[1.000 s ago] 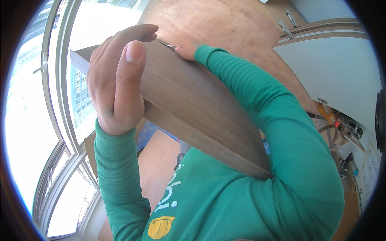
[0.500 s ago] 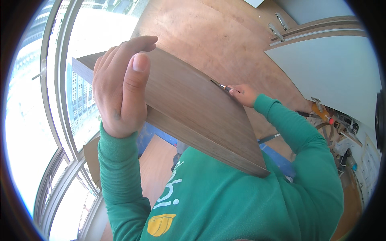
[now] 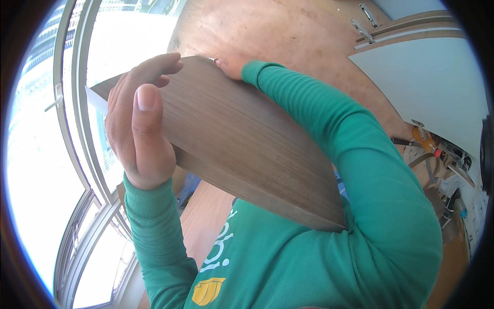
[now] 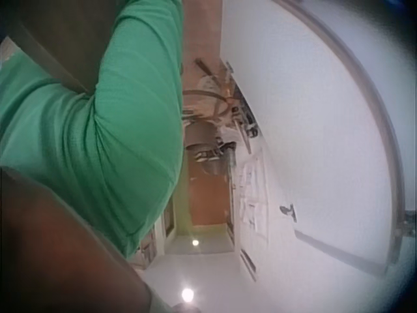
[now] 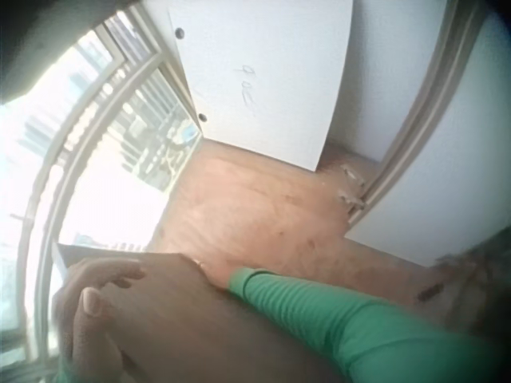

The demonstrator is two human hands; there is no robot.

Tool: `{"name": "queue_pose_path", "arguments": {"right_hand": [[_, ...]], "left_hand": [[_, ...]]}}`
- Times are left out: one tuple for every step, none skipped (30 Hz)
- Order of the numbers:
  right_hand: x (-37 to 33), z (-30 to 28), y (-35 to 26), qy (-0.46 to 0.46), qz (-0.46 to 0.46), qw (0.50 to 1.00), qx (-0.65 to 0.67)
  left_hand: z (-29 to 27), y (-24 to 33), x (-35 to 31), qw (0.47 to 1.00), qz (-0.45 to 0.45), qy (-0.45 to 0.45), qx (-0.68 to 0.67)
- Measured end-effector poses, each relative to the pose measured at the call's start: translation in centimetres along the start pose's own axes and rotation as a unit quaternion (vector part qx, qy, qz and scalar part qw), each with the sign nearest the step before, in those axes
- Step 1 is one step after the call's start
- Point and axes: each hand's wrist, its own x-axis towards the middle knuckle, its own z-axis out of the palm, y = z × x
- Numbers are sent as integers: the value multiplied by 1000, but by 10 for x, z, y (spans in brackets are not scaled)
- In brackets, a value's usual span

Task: The person assembles cabinet parts by cutting a wooden board with a utility knife, tapping it with a hammer, and fitting it into a cabinet frame. The person handles the board and tools directly, working on a blue tarp-covered floor.

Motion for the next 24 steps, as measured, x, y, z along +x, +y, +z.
{"name": "queue_pose_path", "arguments": {"right_hand": [[7, 3, -2, -4, 1, 1000, -4], [11, 1, -9, -11, 0, 1000, -11], [14, 0, -14, -17, -1, 1000, -18], [15, -1, -19, -17, 8, 1000, -22], [15, -2, -23, -19, 15, 999, -28], [15, -3, -25, -20, 22, 999, -33], [14, -4, -27, -24, 21, 999, -29], [12, -6, -28, -27, 22, 999, -26], [11, -8, -30, -31, 22, 999, -23], [12, -9, -31, -34, 21, 999, -26], [14, -9, -31, -38, 20, 999, -28], [16, -9, -30, -41, 20, 998, -30], [17, -8, -30, -31, 19, 999, -28], [17, -6, -30, -22, 17, 999, -27], [17, -5, -30, -14, 15, 999, -26], [17, -4, -30, -19, 25, 999, -24], [14, -8, -35, -23, 36, 999, -24], [12, -11, -39, -27, 48, 998, -23], [10, -12, -38, -30, 47, 998, -27], [8, -12, -37, -34, 43, 998, -30], [5, -14, -35, -38, 40, 998, -33], [1, -15, -32, -38, 35, 998, -38], [-6, -13, -25, -39, 32, 998, -44], [-13, -12, -16, -39, 29, 997, -52]], "left_hand": [[0, -1, 0, 1000, 0, -1, -2], [-1, -2, -1, 1000, -3, 0, -4], [-2, -3, -1, 1000, -1, 0, -4], [-2, -3, -1, 1000, 2, -1, -4], [-2, -2, -2, 1000, 4, 1, -4], [-2, -1, -2, 1000, 3, 1, -4], [-2, 0, -2, 1000, 4, 2, -3], [-2, -1, -2, 1000, 5, 3, -4], [-2, -1, -2, 1000, 3, 5, -6], [-1, -1, -1, 1000, 1, 7, -8], [-1, -1, -1, 1000, -1, 8, -10], [0, -1, -1, 1000, 0, 9, -12], [0, -1, -1, 1000, 0, 10, -15], [1, -1, -1, 1000, -1, 13, -16], [1, -2, -1, 1000, 0, 14, -18], [1, -3, -1, 1000, 1, 16, -20], [1, -5, -2, 1000, 3, 18, -23], [-1, -5, -3, 1000, -9, 0, -22], [-3, -4, -3, 999, -21, -18, -21], [-6, -2, -3, 999, -34, -35, -18], [-7, -1, -3, 999, -34, -33, -15], [-7, -1, -2, 999, -33, -32, -12], [-6, -2, -2, 999, -32, -31, -12], [-5, -3, -2, 999, -30, -29, -14]]}}
